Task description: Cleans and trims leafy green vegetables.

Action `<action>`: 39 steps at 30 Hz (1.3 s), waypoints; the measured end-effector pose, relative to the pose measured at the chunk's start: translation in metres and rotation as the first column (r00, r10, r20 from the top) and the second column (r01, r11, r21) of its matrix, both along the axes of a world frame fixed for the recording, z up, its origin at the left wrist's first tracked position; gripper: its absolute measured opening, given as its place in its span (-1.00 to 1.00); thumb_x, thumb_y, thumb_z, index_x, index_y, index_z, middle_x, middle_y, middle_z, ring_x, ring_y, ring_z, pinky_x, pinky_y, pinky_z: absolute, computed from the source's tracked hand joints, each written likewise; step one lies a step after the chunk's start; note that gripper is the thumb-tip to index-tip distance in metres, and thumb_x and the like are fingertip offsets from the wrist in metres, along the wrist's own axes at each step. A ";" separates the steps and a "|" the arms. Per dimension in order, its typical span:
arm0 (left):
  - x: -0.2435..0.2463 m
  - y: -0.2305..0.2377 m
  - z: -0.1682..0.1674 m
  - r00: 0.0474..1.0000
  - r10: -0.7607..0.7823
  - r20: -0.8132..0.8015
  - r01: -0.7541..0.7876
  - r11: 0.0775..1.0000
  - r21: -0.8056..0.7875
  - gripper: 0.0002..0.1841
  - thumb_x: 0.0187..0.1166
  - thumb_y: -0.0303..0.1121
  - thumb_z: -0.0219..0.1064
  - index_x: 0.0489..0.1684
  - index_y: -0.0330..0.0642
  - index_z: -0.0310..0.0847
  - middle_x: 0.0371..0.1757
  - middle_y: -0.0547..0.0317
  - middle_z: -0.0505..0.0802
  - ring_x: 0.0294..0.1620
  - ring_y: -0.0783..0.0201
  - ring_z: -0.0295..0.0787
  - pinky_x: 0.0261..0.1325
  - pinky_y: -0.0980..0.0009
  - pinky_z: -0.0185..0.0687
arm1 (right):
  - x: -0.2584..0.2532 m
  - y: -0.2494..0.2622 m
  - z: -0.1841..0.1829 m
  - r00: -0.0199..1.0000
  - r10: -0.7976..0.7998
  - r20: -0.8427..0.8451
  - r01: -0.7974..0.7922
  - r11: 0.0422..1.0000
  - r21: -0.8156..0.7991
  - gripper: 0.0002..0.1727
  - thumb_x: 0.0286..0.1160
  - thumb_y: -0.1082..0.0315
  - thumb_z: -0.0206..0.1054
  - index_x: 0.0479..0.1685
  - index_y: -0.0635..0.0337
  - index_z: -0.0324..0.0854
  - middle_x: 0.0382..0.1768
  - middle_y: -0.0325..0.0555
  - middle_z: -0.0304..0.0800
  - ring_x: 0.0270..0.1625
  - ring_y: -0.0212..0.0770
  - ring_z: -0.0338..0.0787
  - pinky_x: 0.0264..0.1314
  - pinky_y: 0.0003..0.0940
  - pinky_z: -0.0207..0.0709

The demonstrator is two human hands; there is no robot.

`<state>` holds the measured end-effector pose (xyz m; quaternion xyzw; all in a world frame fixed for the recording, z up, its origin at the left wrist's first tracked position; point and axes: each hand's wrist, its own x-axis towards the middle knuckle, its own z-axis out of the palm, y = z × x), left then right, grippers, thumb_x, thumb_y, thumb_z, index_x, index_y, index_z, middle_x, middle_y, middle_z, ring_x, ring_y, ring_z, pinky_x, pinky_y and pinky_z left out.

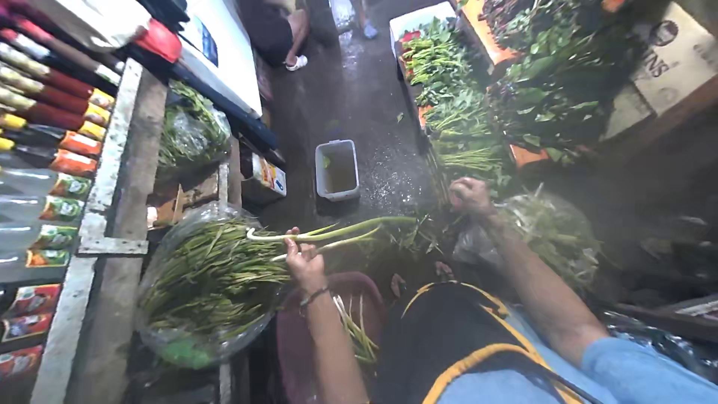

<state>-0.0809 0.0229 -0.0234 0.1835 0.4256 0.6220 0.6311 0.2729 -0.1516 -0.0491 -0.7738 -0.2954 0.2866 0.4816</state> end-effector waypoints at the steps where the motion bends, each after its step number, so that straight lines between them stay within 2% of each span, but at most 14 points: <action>1: -0.003 0.002 0.002 1.000 0.000 -0.001 0.000 1.000 0.023 -0.59 0.92 -0.25 -0.22 -0.06 -0.07 0.63 -0.60 0.48 0.67 -0.87 0.67 0.21 -0.83 0.76 0.08 | 0.015 -0.010 -0.004 1.000 -0.017 0.018 0.017 1.000 -0.006 -0.74 0.73 0.35 0.21 0.04 0.35 0.74 -0.10 0.15 0.81 -0.15 -0.05 0.76 0.02 0.03 0.64; 7: -0.012 -0.011 0.013 0.993 -0.113 -0.046 0.118 0.985 0.122 -0.58 0.92 -0.26 -0.25 0.09 0.02 0.65 -0.50 0.52 0.77 -0.83 0.69 0.35 -0.79 0.77 0.25 | 0.096 -0.099 -0.018 0.908 0.073 0.411 0.153 0.858 -0.491 -0.64 0.70 0.37 0.23 0.35 0.33 0.70 0.35 0.43 0.69 0.50 0.41 0.60 0.63 0.31 0.31; 11: 0.007 -0.029 0.004 0.981 -0.168 -0.096 0.178 0.978 0.108 -0.62 0.91 -0.23 -0.18 0.07 0.13 0.67 -0.15 0.53 0.90 -0.76 0.71 0.44 -0.76 0.79 0.27 | 0.107 -0.114 -0.020 0.879 0.098 0.466 0.258 0.724 -0.639 -0.31 0.57 0.33 0.38 0.68 0.42 0.33 0.72 0.59 0.11 0.79 0.64 -0.04 0.69 0.66 -0.25; 14: 0.033 -0.039 -0.003 0.962 -0.268 -0.053 0.271 0.960 0.070 -0.62 0.91 -0.18 -0.17 0.07 0.11 0.68 -0.25 0.51 0.89 -0.80 0.70 0.38 -0.78 0.78 0.26 | 0.064 -0.060 -0.023 0.883 0.366 0.294 -0.124 0.785 -0.607 -0.27 0.40 0.14 0.54 0.58 0.27 0.51 0.48 0.37 0.59 0.59 0.39 0.50 0.62 0.41 0.27; 16: 0.054 -0.047 -0.001 0.955 -0.296 0.000 0.296 0.953 0.062 -0.62 0.91 -0.17 -0.16 0.11 0.09 0.66 -0.32 0.48 0.86 -0.82 0.69 0.38 -0.78 0.77 0.29 | 0.013 -0.026 -0.045 0.799 0.562 0.214 -0.476 0.809 -0.344 -0.10 0.19 0.17 0.68 0.65 0.25 0.46 0.51 0.28 0.60 0.62 0.27 0.52 0.71 0.26 0.26; 19: 0.077 -0.053 0.015 0.956 -0.285 0.064 0.280 0.957 0.072 -0.62 0.91 -0.17 -0.19 0.07 0.06 0.64 -0.38 0.49 0.82 -0.78 0.67 0.42 -0.74 0.75 0.35 | -0.072 0.014 -0.062 0.649 0.721 0.242 -0.741 0.671 -0.015 -0.04 0.13 0.09 0.70 0.66 0.23 0.43 0.56 0.24 0.55 0.66 0.23 0.44 0.77 0.25 0.11; 22: 0.072 -0.057 0.045 0.975 -0.217 0.051 0.215 0.976 0.039 -0.60 0.93 -0.16 -0.25 0.10 0.05 0.60 -0.53 0.51 0.75 -0.77 0.64 0.52 -0.72 0.72 0.48 | -0.120 0.027 -0.045 0.643 0.711 0.285 -0.757 0.645 0.102 -0.48 0.31 0.49 0.50 0.33 0.48 0.63 0.14 0.41 0.80 0.23 0.32 0.79 0.42 0.23 0.54; 24: 0.051 -0.056 0.063 0.994 -0.108 0.011 0.108 0.994 0.021 -0.61 0.92 -0.19 -0.25 0.05 -0.02 0.58 -0.69 0.50 0.65 -0.82 0.61 0.51 -0.78 0.68 0.45 | -0.127 0.023 -0.024 0.634 0.743 0.215 -0.768 0.638 0.056 -0.56 0.46 0.61 0.33 0.35 0.55 0.59 0.15 0.43 0.79 0.23 0.25 0.81 0.44 0.10 0.57; 26: 0.018 -0.054 0.064 0.996 0.047 -0.077 -0.047 0.999 0.010 -0.67 0.90 -0.22 -0.15 0.10 -0.05 0.58 -0.35 0.45 0.79 -0.50 0.61 0.69 -0.51 0.66 0.62 | -0.123 0.020 -0.012 0.621 0.773 0.131 -0.775 0.630 -0.045 -0.56 0.64 0.53 0.18 0.47 0.53 0.52 0.29 0.42 0.73 0.36 0.18 0.75 0.55 0.02 0.50; 28: -0.036 -0.059 0.052 0.991 0.102 -0.091 -0.100 0.995 0.018 -0.63 0.90 -0.15 -0.09 0.46 -0.04 0.47 0.29 0.34 0.73 0.23 0.41 0.68 0.26 0.34 0.62 | -0.116 0.017 -0.011 0.595 0.799 0.083 -0.780 0.600 -0.179 -0.57 0.71 0.45 0.16 0.48 0.45 0.53 0.24 0.34 0.76 0.30 0.12 0.77 0.49 0.01 0.55; 29: -0.063 -0.059 0.048 0.982 0.164 -0.092 -0.163 0.986 0.025 -0.65 0.88 -0.13 -0.03 0.43 0.00 0.50 0.28 0.36 0.75 0.26 0.38 0.70 0.33 0.27 0.62 | -0.111 0.015 -0.014 0.548 0.827 0.128 -0.793 0.562 -0.234 -0.58 0.66 0.46 0.21 0.44 0.45 0.57 0.19 0.38 0.78 0.26 0.22 0.80 0.45 0.14 0.56; 31: -0.116 -0.059 0.035 0.951 0.307 -0.041 -0.303 0.950 0.081 -0.70 0.85 -0.29 -0.03 0.41 0.00 0.47 -0.04 0.28 0.83 -0.08 0.29 0.83 0.08 0.22 0.82 | -0.099 0.010 -0.024 0.481 0.857 0.183 -0.806 0.515 -0.292 -0.60 0.63 0.45 0.27 0.39 0.45 0.58 0.11 0.45 0.79 0.17 0.35 0.81 0.36 0.30 0.57; 35: -0.208 -0.096 -0.002 0.910 0.318 -0.267 -0.322 0.946 0.030 -0.36 0.79 -0.52 0.00 0.82 0.17 -0.12 0.05 0.04 0.76 -0.13 0.13 0.84 -0.02 0.14 0.82 | -0.072 -0.005 -0.033 0.497 0.843 0.207 -0.756 0.537 -0.373 -0.61 0.63 0.44 0.26 0.34 0.52 0.59 0.05 0.52 0.78 0.08 0.39 0.80 0.28 0.32 0.55; 39: -0.248 -0.152 -0.084 0.697 0.063 -0.714 -0.312 0.924 -0.223 -0.38 0.67 -0.53 0.16 0.77 -0.14 0.13 0.19 -0.14 0.75 -0.01 0.11 0.77 -0.03 0.18 0.73 | -0.039 -0.005 -0.050 0.614 0.780 0.118 -0.683 0.600 -0.417 -0.56 0.60 0.38 0.28 0.38 0.46 0.56 0.12 0.46 0.75 0.14 0.26 0.79 0.32 0.24 0.57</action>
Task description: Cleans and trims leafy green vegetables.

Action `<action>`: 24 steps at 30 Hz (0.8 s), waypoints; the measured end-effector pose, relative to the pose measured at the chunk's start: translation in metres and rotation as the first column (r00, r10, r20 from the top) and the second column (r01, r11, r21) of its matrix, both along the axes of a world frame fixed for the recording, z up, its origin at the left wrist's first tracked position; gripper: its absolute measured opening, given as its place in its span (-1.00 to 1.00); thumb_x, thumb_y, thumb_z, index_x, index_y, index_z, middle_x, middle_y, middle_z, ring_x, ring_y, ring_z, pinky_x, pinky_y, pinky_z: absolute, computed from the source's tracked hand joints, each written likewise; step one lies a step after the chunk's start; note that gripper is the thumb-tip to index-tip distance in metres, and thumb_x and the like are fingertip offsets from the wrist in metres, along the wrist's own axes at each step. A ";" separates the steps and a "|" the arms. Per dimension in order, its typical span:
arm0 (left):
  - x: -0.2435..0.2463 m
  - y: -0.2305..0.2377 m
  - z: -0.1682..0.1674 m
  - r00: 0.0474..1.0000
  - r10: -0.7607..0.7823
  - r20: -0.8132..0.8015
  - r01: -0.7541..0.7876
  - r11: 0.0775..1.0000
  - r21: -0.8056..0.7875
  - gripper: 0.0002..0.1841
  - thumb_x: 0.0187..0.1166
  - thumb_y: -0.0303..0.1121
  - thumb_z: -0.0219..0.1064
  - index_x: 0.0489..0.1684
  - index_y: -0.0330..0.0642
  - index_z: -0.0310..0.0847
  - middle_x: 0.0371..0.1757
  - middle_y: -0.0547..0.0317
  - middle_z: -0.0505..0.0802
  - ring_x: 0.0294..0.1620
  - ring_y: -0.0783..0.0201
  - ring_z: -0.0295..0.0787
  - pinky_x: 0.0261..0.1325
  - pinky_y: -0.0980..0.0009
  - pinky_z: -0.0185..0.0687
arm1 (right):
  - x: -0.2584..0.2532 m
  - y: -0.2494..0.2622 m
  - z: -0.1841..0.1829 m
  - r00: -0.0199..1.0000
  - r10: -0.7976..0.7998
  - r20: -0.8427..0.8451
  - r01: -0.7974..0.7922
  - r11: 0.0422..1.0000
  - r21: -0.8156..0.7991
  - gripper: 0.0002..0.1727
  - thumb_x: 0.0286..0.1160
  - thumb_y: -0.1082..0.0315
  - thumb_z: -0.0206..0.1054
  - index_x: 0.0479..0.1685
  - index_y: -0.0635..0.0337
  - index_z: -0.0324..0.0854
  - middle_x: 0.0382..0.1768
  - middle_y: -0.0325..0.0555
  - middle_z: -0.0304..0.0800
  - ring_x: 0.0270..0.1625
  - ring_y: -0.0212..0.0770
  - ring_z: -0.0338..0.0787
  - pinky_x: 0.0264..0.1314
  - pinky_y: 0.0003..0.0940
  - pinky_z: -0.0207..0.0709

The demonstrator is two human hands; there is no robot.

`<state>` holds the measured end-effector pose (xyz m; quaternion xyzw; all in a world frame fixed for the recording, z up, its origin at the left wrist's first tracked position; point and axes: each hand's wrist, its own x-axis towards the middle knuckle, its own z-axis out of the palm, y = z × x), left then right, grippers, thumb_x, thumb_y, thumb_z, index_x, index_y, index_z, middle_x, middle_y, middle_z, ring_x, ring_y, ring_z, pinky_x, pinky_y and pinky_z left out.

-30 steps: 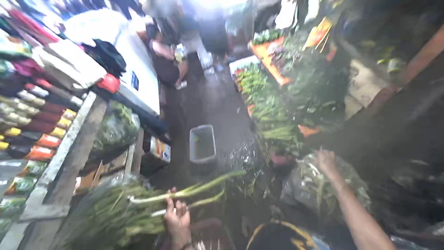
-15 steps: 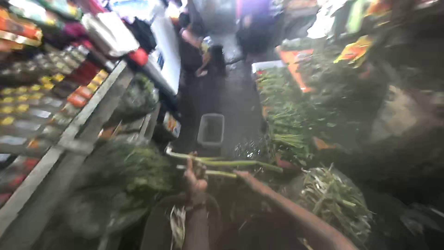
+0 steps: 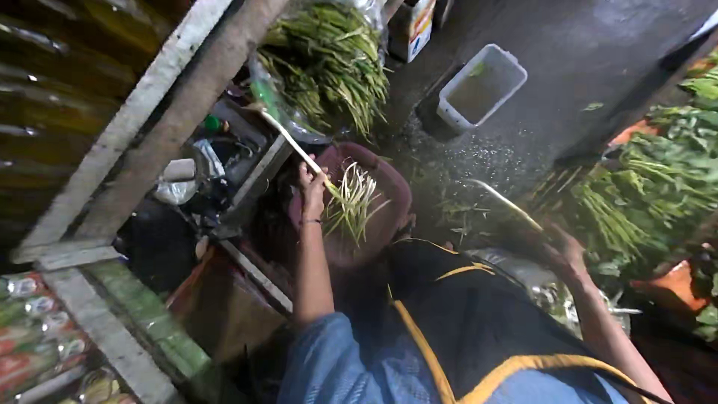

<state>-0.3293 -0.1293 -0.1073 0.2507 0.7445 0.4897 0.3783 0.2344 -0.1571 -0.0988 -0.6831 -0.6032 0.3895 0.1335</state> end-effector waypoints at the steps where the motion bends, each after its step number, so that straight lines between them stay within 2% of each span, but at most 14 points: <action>1: -0.003 -0.016 -0.018 0.990 -0.079 -0.121 0.064 0.990 -0.124 -0.43 0.69 -0.49 0.17 0.72 -0.22 0.20 0.24 -0.22 0.75 0.05 0.02 0.77 0.06 0.10 0.72 | 0.004 0.002 -0.002 0.998 -0.042 -0.037 0.042 0.999 -0.005 -0.54 0.60 0.34 0.27 0.39 0.47 0.54 0.07 0.40 0.76 0.04 0.14 0.79 0.22 0.14 0.63; 3: -0.003 -0.044 -0.050 0.936 -0.246 -0.252 0.144 0.921 -0.363 -0.52 0.78 -0.41 0.12 0.67 -0.26 0.29 0.29 -0.35 0.75 0.20 -0.26 0.73 0.24 -0.19 0.61 | 0.003 0.008 -0.001 0.984 -0.129 -0.124 0.132 0.991 0.015 -0.48 0.52 0.27 0.25 0.39 0.46 0.50 -0.12 0.16 0.74 -0.23 -0.20 0.72 -0.09 -0.17 0.67; 5: -0.004 -0.059 -0.081 0.893 -0.362 -0.268 0.192 0.845 -0.499 -0.53 0.78 -0.41 0.11 0.66 -0.25 0.32 0.32 -0.39 0.73 0.31 -0.37 0.68 0.34 -0.34 0.52 | -0.003 0.018 0.003 0.964 -0.196 -0.180 0.205 0.978 0.031 -0.49 0.53 0.29 0.23 0.40 0.45 0.48 -0.17 0.04 0.73 -0.33 -0.33 0.71 -0.21 -0.31 0.70; 7: -0.003 -0.062 -0.101 0.870 -0.430 -0.241 0.226 0.782 -0.581 -0.54 0.76 -0.45 0.13 0.64 -0.21 0.38 0.38 -0.40 0.70 0.38 -0.38 0.64 0.40 -0.35 0.46 | -0.010 0.031 0.009 0.957 -0.225 -0.185 0.239 0.969 0.057 -0.50 0.54 0.34 0.22 0.41 0.47 0.47 -0.16 0.09 0.72 -0.30 -0.28 0.71 -0.16 -0.26 0.70; 9: -0.002 -0.057 -0.115 0.849 -0.467 -0.246 0.211 0.728 -0.652 -0.54 0.74 -0.45 0.15 0.63 -0.15 0.42 0.40 -0.38 0.70 0.41 -0.37 0.63 0.44 -0.35 0.43 | -0.021 0.043 0.017 0.958 -0.221 -0.181 0.243 0.964 0.107 -0.52 0.53 0.36 0.22 0.38 0.49 0.48 -0.18 0.07 0.72 -0.31 -0.33 0.69 -0.16 -0.33 0.67; 11: 0.006 -0.046 -0.124 0.843 -0.451 -0.293 0.159 0.729 -0.666 -0.45 0.67 -0.38 0.28 0.69 -0.12 0.37 0.51 -0.37 0.63 0.53 -0.39 0.52 0.53 -0.36 0.34 | -0.040 0.051 0.028 0.954 -0.221 -0.202 0.251 0.958 0.136 -0.53 0.57 0.35 0.21 0.37 0.50 0.47 -0.17 0.00 0.70 -0.29 -0.44 0.68 -0.14 -0.44 0.65; 13: 0.028 -0.020 -0.129 0.887 -0.361 -0.287 0.133 0.796 -0.590 -0.23 0.61 -0.28 0.38 0.83 -0.21 0.11 0.66 -0.41 0.44 0.67 -0.41 0.32 0.66 -0.35 0.18 | -0.055 0.057 0.032 0.953 -0.203 -0.226 0.247 0.952 0.183 -0.55 0.58 0.34 0.22 0.33 0.51 0.51 -0.08 0.00 0.71 -0.21 -0.49 0.70 -0.08 -0.51 0.66; 14: 0.048 -0.002 -0.121 0.921 -0.303 -0.244 0.137 0.840 -0.524 -0.19 0.61 -0.27 0.39 0.84 -0.29 0.04 0.67 -0.44 0.43 0.67 -0.38 0.34 0.67 -0.28 0.23 | -0.061 0.060 0.031 0.956 -0.184 -0.229 0.234 0.948 0.214 -0.54 0.55 0.36 0.22 0.32 0.54 0.52 0.01 0.07 0.71 -0.13 -0.44 0.73 -0.01 -0.49 0.67; 15: 0.075 0.017 -0.109 0.946 -0.269 -0.181 0.170 0.888 -0.427 -0.25 0.64 -0.32 0.37 0.78 -0.40 0.09 0.62 -0.47 0.47 0.64 -0.33 0.41 0.68 -0.19 0.29 | -0.067 0.062 0.028 0.962 -0.154 -0.224 0.210 0.944 0.253 -0.54 0.50 0.39 0.24 0.29 0.58 0.54 0.07 0.18 0.68 -0.05 -0.34 0.73 0.06 -0.43 0.67; 17: 0.140 0.050 -0.090 0.943 -0.334 -0.010 0.327 0.929 -0.172 -0.47 0.69 -0.42 0.26 0.58 -0.55 0.33 0.47 -0.47 0.61 0.52 -0.24 0.57 0.61 -0.03 0.43 | -0.081 0.066 0.026 0.971 -0.101 -0.218 0.168 0.936 0.311 -0.56 0.45 0.43 0.27 0.24 0.60 0.58 0.09 0.28 0.70 0.02 -0.21 0.75 0.15 -0.31 0.67; 18: 0.177 0.063 -0.074 0.907 -0.413 0.076 0.416 0.909 -0.028 -0.54 0.72 -0.45 0.22 0.52 -0.55 0.41 0.41 -0.42 0.68 0.44 -0.18 0.65 0.54 0.02 0.51 | -0.088 0.067 0.027 0.966 -0.090 -0.242 0.170 0.927 0.335 -0.58 0.47 0.43 0.30 0.23 0.59 0.59 0.03 0.21 0.75 -0.03 -0.27 0.78 0.12 -0.34 0.71; 20: 0.234 0.068 -0.010 0.757 -0.622 0.201 0.598 0.783 0.172 -0.57 0.78 -0.43 0.15 0.59 -0.33 0.44 0.49 -0.18 0.69 0.40 -0.02 0.69 0.45 0.11 0.58 | -0.102 0.067 0.031 0.947 -0.063 -0.316 0.184 0.912 0.368 -0.59 0.50 0.48 0.29 0.27 0.59 0.55 -0.07 0.05 0.81 -0.12 -0.42 0.82 0.05 -0.43 0.76; 22: 0.267 0.078 0.048 0.621 -0.749 0.230 0.679 0.661 0.319 -0.51 0.78 -0.51 0.09 0.70 -0.35 0.30 0.47 -0.25 0.69 0.34 -0.04 0.72 0.38 0.12 0.60 | -0.111 0.069 0.039 0.937 -0.081 -0.340 0.214 0.903 0.374 -0.56 0.48 0.52 0.30 0.32 0.60 0.49 -0.07 0.06 0.79 -0.12 -0.43 0.81 0.06 -0.44 0.75; 24: 0.286 0.092 0.064 0.576 -0.795 0.191 0.712 0.602 0.362 -0.55 0.77 -0.50 0.13 0.63 -0.32 0.40 0.35 -0.23 0.77 0.19 -0.01 0.81 0.26 0.12 0.71 | -0.104 0.073 0.044 0.915 -0.158 -0.371 0.299 0.883 0.362 -0.63 0.49 0.51 0.35 0.23 0.54 0.56 -0.14 0.03 0.81 -0.16 -0.38 0.81 0.03 -0.37 0.76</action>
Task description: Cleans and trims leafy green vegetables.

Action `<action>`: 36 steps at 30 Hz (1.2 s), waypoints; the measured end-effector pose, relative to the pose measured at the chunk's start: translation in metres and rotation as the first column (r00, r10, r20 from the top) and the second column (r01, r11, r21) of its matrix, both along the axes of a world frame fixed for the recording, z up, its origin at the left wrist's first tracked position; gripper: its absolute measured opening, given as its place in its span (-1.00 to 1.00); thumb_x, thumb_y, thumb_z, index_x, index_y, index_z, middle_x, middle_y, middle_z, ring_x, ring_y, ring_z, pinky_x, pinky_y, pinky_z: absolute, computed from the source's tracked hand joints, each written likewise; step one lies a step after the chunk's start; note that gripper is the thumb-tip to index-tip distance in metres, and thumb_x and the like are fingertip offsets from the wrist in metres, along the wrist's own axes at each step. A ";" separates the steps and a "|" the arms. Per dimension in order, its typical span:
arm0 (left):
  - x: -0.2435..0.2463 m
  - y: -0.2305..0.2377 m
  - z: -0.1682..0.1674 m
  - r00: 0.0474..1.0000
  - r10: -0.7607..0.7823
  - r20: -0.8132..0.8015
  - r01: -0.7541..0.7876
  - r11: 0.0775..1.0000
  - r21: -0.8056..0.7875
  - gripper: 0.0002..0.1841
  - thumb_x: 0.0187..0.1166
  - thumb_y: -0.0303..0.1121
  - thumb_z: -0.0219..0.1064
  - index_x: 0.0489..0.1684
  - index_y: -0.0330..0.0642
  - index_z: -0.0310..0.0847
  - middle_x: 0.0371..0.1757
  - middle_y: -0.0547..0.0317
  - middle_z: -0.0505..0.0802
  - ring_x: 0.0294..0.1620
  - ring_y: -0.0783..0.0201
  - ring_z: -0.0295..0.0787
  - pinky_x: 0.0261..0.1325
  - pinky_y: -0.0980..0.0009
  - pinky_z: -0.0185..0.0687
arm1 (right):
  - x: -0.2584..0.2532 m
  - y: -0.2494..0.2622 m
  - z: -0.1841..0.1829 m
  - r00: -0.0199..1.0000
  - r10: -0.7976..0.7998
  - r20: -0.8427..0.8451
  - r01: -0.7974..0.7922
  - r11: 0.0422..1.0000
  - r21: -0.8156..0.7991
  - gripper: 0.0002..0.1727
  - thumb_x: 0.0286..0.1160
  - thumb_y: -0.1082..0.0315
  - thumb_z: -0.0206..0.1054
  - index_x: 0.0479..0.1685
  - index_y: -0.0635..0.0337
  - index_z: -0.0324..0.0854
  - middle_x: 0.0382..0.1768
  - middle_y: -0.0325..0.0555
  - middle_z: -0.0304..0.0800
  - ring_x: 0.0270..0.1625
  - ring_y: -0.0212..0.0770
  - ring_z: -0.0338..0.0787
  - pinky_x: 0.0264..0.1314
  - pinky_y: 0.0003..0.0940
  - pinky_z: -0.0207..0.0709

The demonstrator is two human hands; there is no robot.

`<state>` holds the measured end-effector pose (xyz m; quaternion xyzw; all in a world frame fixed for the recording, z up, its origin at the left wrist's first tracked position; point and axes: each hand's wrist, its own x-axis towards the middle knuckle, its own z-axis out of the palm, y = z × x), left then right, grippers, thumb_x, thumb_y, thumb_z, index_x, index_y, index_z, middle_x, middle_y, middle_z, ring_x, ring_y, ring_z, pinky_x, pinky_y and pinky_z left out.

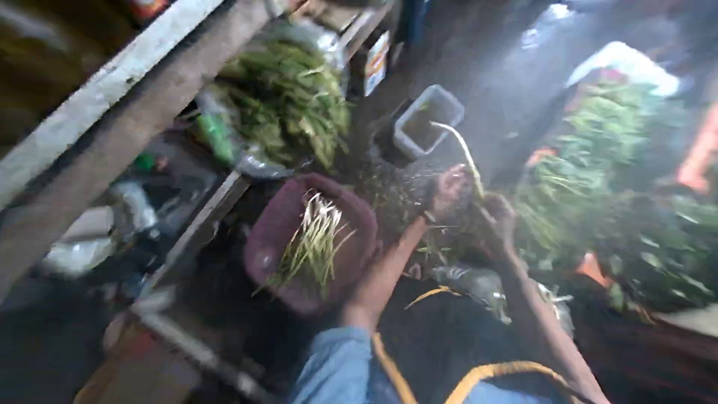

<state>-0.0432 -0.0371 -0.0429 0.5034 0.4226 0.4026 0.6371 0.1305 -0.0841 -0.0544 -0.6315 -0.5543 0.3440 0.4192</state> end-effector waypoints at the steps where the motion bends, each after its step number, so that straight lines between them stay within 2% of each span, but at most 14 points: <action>1: 0.007 0.009 -0.004 1.000 -0.007 -0.005 0.007 0.999 0.044 -0.62 0.76 -0.47 0.16 0.52 -0.28 0.51 0.18 -0.16 0.84 -0.04 0.10 0.86 0.03 0.20 0.78 | 0.006 0.003 0.003 0.999 -0.037 -0.038 0.038 0.999 0.014 -0.71 0.46 0.53 0.38 0.12 0.49 0.63 -0.20 -0.05 0.83 -0.20 -0.40 0.82 0.00 -0.39 0.77; 2: 0.012 0.021 0.000 1.000 -0.025 -0.008 0.026 0.996 0.081 -0.65 0.75 -0.46 0.19 0.45 -0.30 0.54 0.11 -0.14 0.86 -0.14 0.16 0.86 -0.07 0.25 0.80 | 0.012 0.007 0.005 0.995 -0.060 -0.085 0.063 0.997 0.035 -0.78 0.42 0.56 0.38 0.01 0.46 0.67 -0.26 -0.11 0.86 -0.24 -0.41 0.83 -0.04 -0.40 0.78; 4: 0.021 0.044 0.032 0.993 -0.102 -0.052 0.106 0.990 0.088 -0.63 0.72 -0.49 0.23 0.46 -0.37 0.52 0.15 -0.15 0.82 -0.09 0.19 0.83 0.06 0.23 0.78 | 0.019 0.013 0.015 0.982 -0.076 -0.175 0.088 0.994 0.062 -0.82 0.40 0.62 0.37 -0.05 0.46 0.71 -0.27 -0.14 0.88 -0.24 -0.42 0.85 -0.03 -0.40 0.79; 6: 0.029 0.058 0.042 0.980 -0.183 -0.079 0.189 0.979 0.081 -0.68 0.70 -0.44 0.29 0.37 -0.27 0.61 0.05 -0.01 0.83 -0.21 0.28 0.79 -0.06 0.31 0.77 | 0.022 0.016 0.025 0.955 -0.094 -0.280 0.120 0.990 0.076 -0.83 0.45 0.63 0.33 -0.05 0.44 0.74 -0.28 -0.16 0.90 -0.25 -0.42 0.86 -0.03 -0.41 0.80; 8: 0.033 0.067 0.037 0.965 -0.252 -0.080 0.258 0.962 0.089 -0.72 0.68 -0.34 0.34 0.29 -0.14 0.64 -0.01 0.08 0.85 -0.24 0.26 0.82 -0.16 0.28 0.81 | 0.024 0.015 0.036 0.930 -0.122 -0.346 0.145 0.988 0.042 -0.80 0.60 0.54 0.27 0.02 0.43 0.75 -0.27 -0.11 0.91 -0.23 -0.37 0.88 -0.01 -0.37 0.81; 10: 0.046 0.072 0.061 0.964 -0.235 -0.127 0.246 0.966 0.081 -0.75 0.65 -0.34 0.37 0.21 -0.15 0.66 -0.10 0.14 0.84 -0.26 0.31 0.80 -0.17 0.32 0.79 | 0.031 0.015 0.041 0.922 -0.172 -0.346 0.191 0.981 0.020 -0.74 0.72 0.44 0.16 0.08 0.40 0.73 -0.23 -0.10 0.90 -0.19 -0.38 0.86 0.03 -0.38 0.77; 12: 0.061 0.076 0.087 0.967 -0.187 -0.170 0.205 0.974 0.092 -0.73 0.65 -0.37 0.38 0.21 -0.26 0.65 -0.06 0.08 0.85 -0.20 0.30 0.83 -0.04 0.28 0.82 | 0.044 0.012 0.043 0.905 -0.246 -0.347 0.256 0.967 -0.018 -0.72 0.74 0.45 0.14 0.16 0.41 0.70 -0.13 -0.03 0.87 -0.13 -0.38 0.83 0.08 -0.39 0.73; 16: 0.071 0.090 0.068 0.960 -0.128 -0.248 0.185 0.958 0.221 -0.74 0.59 -0.28 0.45 0.14 -0.15 0.72 -0.07 0.11 0.87 -0.20 0.30 0.82 -0.07 0.25 0.80 | 0.069 -0.001 0.047 0.861 -0.407 -0.304 0.395 0.913 -0.104 -0.77 0.64 0.56 0.24 0.14 0.46 0.68 -0.08 0.10 0.84 -0.14 -0.29 0.84 0.05 -0.36 0.74; 20: 0.102 0.082 0.077 0.959 -0.094 -0.267 0.144 0.974 0.174 -0.79 0.55 -0.37 0.49 -0.02 -0.31 0.76 -0.20 0.04 0.88 -0.27 0.28 0.82 -0.08 0.25 0.79 | 0.074 -0.004 0.038 0.981 -0.184 -0.060 0.190 0.977 0.099 -0.58 0.51 0.42 0.39 0.33 0.41 0.64 0.13 0.17 0.84 0.05 -0.16 0.84 0.21 -0.26 0.68; 22: 0.116 0.078 0.073 0.963 -0.120 -0.242 0.162 0.973 0.162 -0.80 0.55 -0.38 0.48 -0.05 -0.33 0.75 -0.25 0.05 0.88 -0.31 0.29 0.81 -0.13 0.27 0.80 | 0.072 -0.004 0.037 0.991 -0.135 -0.015 0.136 0.985 0.107 -0.60 0.54 0.44 0.32 0.34 0.38 0.67 0.12 0.14 0.87 0.11 -0.13 0.86 0.32 -0.19 0.65; 25: 0.129 0.069 0.085 0.966 -0.138 -0.219 0.171 0.975 0.139 -0.81 0.55 -0.44 0.47 -0.05 -0.39 0.74 -0.28 0.03 0.87 -0.36 0.31 0.81 -0.17 0.32 0.80 | 0.075 -0.006 0.041 0.961 -0.104 -0.256 0.139 0.983 0.123 -0.67 0.63 0.47 0.19 0.25 0.36 0.71 0.05 -0.05 0.88 0.04 -0.44 0.82 0.22 -0.46 0.65; 29: 0.136 0.062 0.089 0.967 -0.169 -0.190 0.192 0.975 0.109 -0.83 0.50 -0.48 0.50 -0.10 -0.42 0.74 -0.35 0.02 0.87 -0.42 0.30 0.82 -0.24 0.33 0.83 | 0.077 -0.016 0.057 0.874 -0.152 -0.462 0.221 0.970 0.100 -0.67 0.62 0.49 0.18 0.24 0.36 0.72 0.00 -0.14 0.89 -0.16 -0.55 0.78 -0.06 -0.57 0.65; 31: 0.140 0.060 0.088 0.970 -0.175 -0.167 0.193 0.976 0.099 -0.83 0.50 -0.50 0.49 -0.12 -0.47 0.72 -0.36 -0.02 0.87 -0.42 0.28 0.83 -0.24 0.33 0.82 | 0.078 -0.018 0.063 0.869 -0.187 -0.458 0.258 0.961 0.097 -0.69 0.60 0.49 0.21 0.20 0.35 0.73 -0.04 -0.14 0.90 -0.25 -0.54 0.76 -0.17 -0.57 0.65; 36: 0.146 0.055 0.092 0.977 -0.176 -0.122 0.182 0.983 0.038 -0.83 0.54 -0.52 0.45 -0.10 -0.51 0.69 -0.36 -0.07 0.87 -0.41 0.23 0.85 -0.24 0.31 0.84 | 0.083 -0.020 0.061 0.830 -0.152 -0.536 0.257 0.958 0.127 -0.69 0.52 0.55 0.28 0.21 0.37 0.70 -0.01 -0.10 0.89 -0.17 -0.39 0.83 -0.12 -0.45 0.73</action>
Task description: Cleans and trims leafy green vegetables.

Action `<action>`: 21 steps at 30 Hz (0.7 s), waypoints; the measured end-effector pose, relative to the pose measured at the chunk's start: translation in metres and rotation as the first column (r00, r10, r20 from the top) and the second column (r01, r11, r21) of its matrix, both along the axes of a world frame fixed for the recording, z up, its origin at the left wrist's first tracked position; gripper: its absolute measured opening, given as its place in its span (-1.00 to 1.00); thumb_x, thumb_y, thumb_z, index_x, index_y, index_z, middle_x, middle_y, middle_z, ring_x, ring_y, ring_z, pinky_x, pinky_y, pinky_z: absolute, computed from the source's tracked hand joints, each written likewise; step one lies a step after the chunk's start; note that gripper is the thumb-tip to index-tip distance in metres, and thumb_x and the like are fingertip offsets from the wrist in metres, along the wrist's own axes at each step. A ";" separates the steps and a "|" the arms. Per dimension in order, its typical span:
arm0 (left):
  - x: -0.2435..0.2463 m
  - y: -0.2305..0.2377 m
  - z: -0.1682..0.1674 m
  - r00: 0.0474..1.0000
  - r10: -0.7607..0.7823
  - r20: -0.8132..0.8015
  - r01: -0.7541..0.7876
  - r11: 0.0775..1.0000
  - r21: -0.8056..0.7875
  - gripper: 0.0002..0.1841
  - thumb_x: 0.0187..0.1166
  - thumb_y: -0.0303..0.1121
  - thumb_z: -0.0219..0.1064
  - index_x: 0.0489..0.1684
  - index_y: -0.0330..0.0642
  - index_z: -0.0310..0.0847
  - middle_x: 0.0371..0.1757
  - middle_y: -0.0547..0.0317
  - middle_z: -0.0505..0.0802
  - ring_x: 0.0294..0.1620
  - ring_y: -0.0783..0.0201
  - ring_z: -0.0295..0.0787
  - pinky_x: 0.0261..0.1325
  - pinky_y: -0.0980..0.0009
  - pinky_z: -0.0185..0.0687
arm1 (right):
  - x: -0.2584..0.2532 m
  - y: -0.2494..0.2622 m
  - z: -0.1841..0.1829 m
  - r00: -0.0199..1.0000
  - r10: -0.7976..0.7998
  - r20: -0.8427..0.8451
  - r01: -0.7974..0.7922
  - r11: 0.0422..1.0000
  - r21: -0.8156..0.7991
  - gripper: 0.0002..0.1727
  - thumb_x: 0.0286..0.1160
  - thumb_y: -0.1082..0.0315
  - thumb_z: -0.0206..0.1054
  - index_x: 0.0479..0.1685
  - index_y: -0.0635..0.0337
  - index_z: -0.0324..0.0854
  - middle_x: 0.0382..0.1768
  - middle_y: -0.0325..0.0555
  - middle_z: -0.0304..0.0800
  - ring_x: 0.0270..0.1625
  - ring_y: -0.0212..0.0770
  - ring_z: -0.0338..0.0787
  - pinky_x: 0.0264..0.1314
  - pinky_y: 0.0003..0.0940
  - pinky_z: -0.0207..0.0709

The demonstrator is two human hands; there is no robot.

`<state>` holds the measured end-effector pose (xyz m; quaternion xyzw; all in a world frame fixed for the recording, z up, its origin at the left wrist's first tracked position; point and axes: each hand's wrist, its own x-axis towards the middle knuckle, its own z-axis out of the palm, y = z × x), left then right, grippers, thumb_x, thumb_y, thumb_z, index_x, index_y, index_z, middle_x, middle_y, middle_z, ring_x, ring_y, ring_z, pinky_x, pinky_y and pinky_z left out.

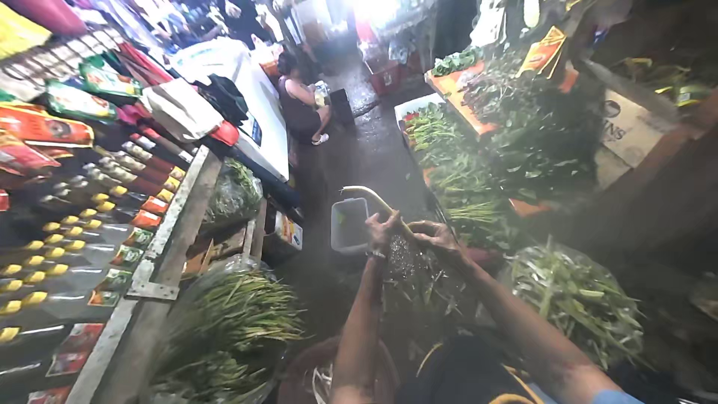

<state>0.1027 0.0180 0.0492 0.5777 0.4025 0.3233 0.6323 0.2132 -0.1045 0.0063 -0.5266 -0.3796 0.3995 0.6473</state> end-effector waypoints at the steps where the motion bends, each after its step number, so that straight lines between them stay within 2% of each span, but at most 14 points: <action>1: 0.001 0.000 -0.001 1.000 -0.002 0.019 0.002 1.000 -0.004 -0.83 0.55 -0.52 0.43 -0.11 -0.51 0.69 -0.38 -0.06 0.87 -0.43 0.24 0.85 -0.25 0.32 0.85 | -0.001 -0.001 -0.001 1.000 -0.011 -0.018 0.011 1.000 0.011 -0.67 0.52 0.56 0.29 0.24 0.37 0.67 0.00 -0.07 0.88 -0.15 -0.36 0.84 -0.11 -0.43 0.74; 3: 0.002 0.000 -0.001 0.998 -0.023 0.053 0.024 1.000 -0.013 -0.84 0.58 -0.51 0.40 -0.11 -0.51 0.68 -0.39 -0.03 0.87 -0.44 0.26 0.85 -0.27 0.35 0.84 | -0.006 -0.002 -0.001 0.992 -0.077 0.097 0.073 0.997 0.038 -0.65 0.52 0.53 0.30 0.27 0.37 0.63 0.01 -0.05 0.88 -0.12 -0.35 0.85 -0.06 -0.44 0.75; 4: 0.002 0.000 0.000 0.998 -0.036 0.058 0.037 0.999 -0.014 -0.84 0.58 -0.50 0.41 -0.12 -0.50 0.69 -0.40 -0.01 0.88 -0.45 0.28 0.85 -0.29 0.37 0.83 | -0.009 -0.005 -0.001 0.956 -0.132 0.263 0.117 0.991 0.071 -0.64 0.53 0.49 0.30 0.29 0.38 0.63 0.01 -0.04 0.87 -0.12 -0.38 0.84 -0.05 -0.47 0.73; 5: 0.002 0.000 0.002 0.997 -0.050 0.050 0.050 0.999 -0.014 -0.85 0.57 -0.51 0.41 -0.14 -0.49 0.69 -0.41 0.00 0.87 -0.46 0.30 0.84 -0.30 0.38 0.82 | -0.012 -0.005 -0.002 0.857 -0.207 0.472 0.162 0.978 0.134 -0.63 0.54 0.44 0.32 0.29 0.39 0.66 0.02 0.00 0.88 -0.13 -0.34 0.84 -0.04 -0.46 0.72; 7: 0.005 0.003 0.002 0.996 -0.092 -0.004 0.092 0.996 0.009 -0.86 0.54 -0.49 0.44 -0.18 -0.45 0.70 -0.42 0.04 0.85 -0.47 0.33 0.81 -0.30 0.40 0.80 | -0.010 -0.003 -0.006 0.546 -0.314 0.777 0.156 0.949 0.274 -0.65 0.57 0.39 0.35 0.27 0.32 0.75 0.09 0.18 0.86 -0.03 -0.06 0.92 0.02 -0.24 0.81; 8: 0.006 0.004 0.000 0.993 -0.112 -0.046 0.113 0.993 0.029 -0.85 0.52 -0.47 0.47 -0.18 -0.43 0.72 -0.41 0.04 0.86 -0.46 0.33 0.81 -0.29 0.38 0.80 | -0.007 -0.001 -0.008 0.406 -0.324 0.854 0.118 0.946 0.303 -0.68 0.60 0.38 0.34 0.25 0.26 0.78 0.10 0.21 0.85 -0.03 0.01 0.94 -0.02 -0.18 0.84; 9: 0.007 0.006 -0.002 0.987 -0.128 -0.098 0.133 0.990 0.050 -0.83 0.51 -0.43 0.49 -0.18 -0.41 0.74 -0.38 0.04 0.87 -0.44 0.32 0.83 -0.25 0.36 0.81 | -0.004 -0.001 -0.008 0.317 -0.298 0.900 0.079 0.954 0.288 -0.69 0.63 0.38 0.32 0.24 0.24 0.78 0.09 0.24 0.85 -0.06 0.06 0.94 -0.07 -0.13 0.84; 11: 0.012 0.006 0.000 0.977 -0.132 -0.169 0.146 0.986 0.079 -0.80 0.55 -0.38 0.47 -0.17 -0.40 0.74 -0.35 0.03 0.87 -0.41 0.31 0.82 -0.19 0.32 0.81 | 0.002 -0.001 -0.007 0.216 -0.258 0.942 0.032 0.966 0.257 -0.71 0.64 0.43 0.27 0.19 0.31 0.78 0.03 0.24 0.88 -0.13 0.09 0.96 -0.17 -0.10 0.84; 14: 0.019 -0.001 0.005 0.963 -0.157 -0.220 0.193 0.969 0.156 -0.73 0.74 -0.33 0.25 -0.16 -0.39 0.77 -0.31 0.02 0.86 -0.32 0.33 0.79 -0.07 0.30 0.74 | 0.009 0.002 -0.012 0.145 -0.351 0.925 0.003 0.935 0.354 -0.73 0.62 0.47 0.25 0.10 0.42 0.78 -0.07 0.22 0.92 -0.29 0.04 0.96 -0.31 -0.17 0.82; 16: 0.023 -0.013 0.001 0.970 -0.202 -0.135 0.223 0.961 0.164 -0.67 0.83 -0.37 0.07 -0.05 -0.41 0.76 -0.29 0.08 0.82 -0.31 0.42 0.69 -0.07 0.39 0.63 | 0.012 0.006 -0.017 0.117 -0.449 0.886 0.047 0.894 0.446 -0.74 0.61 0.46 0.25 0.04 0.46 0.78 -0.15 0.21 0.93 -0.32 0.02 0.96 -0.33 -0.21 0.81; 17: 0.024 -0.019 -0.004 0.974 -0.222 -0.053 0.227 0.965 0.130 -0.66 0.85 -0.37 0.02 -0.02 -0.41 0.72 -0.31 0.14 0.77 -0.34 0.48 0.64 -0.14 0.46 0.60 | 0.012 0.007 -0.016 0.135 -0.469 0.873 0.097 0.883 0.459 -0.74 0.62 0.45 0.25 0.03 0.45 0.78 -0.16 0.21 0.93 -0.30 0.02 0.96 -0.32 -0.20 0.81; 18: 0.023 -0.024 -0.009 0.967 -0.253 0.038 0.249 0.965 0.081 -0.65 0.86 -0.36 -0.01 0.13 -0.42 0.69 -0.24 0.16 0.79 -0.31 0.51 0.66 -0.15 0.51 0.61 | 0.012 0.006 -0.013 0.180 -0.461 0.869 0.155 0.886 0.438 -0.73 0.62 0.43 0.26 0.04 0.44 0.79 -0.15 0.22 0.93 -0.27 0.05 0.96 -0.28 -0.14 0.82; 19: 0.020 -0.027 -0.016 0.944 -0.308 0.119 0.304 0.951 0.049 -0.62 0.85 -0.38 -0.04 0.33 -0.44 0.60 -0.07 0.10 0.83 -0.20 0.52 0.71 -0.05 0.51 0.66 | 0.012 0.006 -0.011 0.232 -0.446 0.865 0.212 0.891 0.402 -0.73 0.59 0.42 0.29 0.05 0.44 0.79 -0.13 0.23 0.92 -0.23 0.08 0.96 -0.22 -0.09 0.82; 21: 0.016 -0.031 -0.029 0.897 -0.413 0.160 0.410 0.911 0.049 -0.57 0.80 -0.45 0.00 0.58 -0.44 0.40 0.20 -0.04 0.80 -0.06 0.47 0.74 0.03 0.48 0.67 | 0.014 0.005 -0.010 0.307 -0.434 0.847 0.294 0.889 0.350 -0.73 0.51 0.44 0.33 0.02 0.44 0.81 -0.16 0.25 0.90 -0.22 0.13 0.94 -0.16 -0.03 0.81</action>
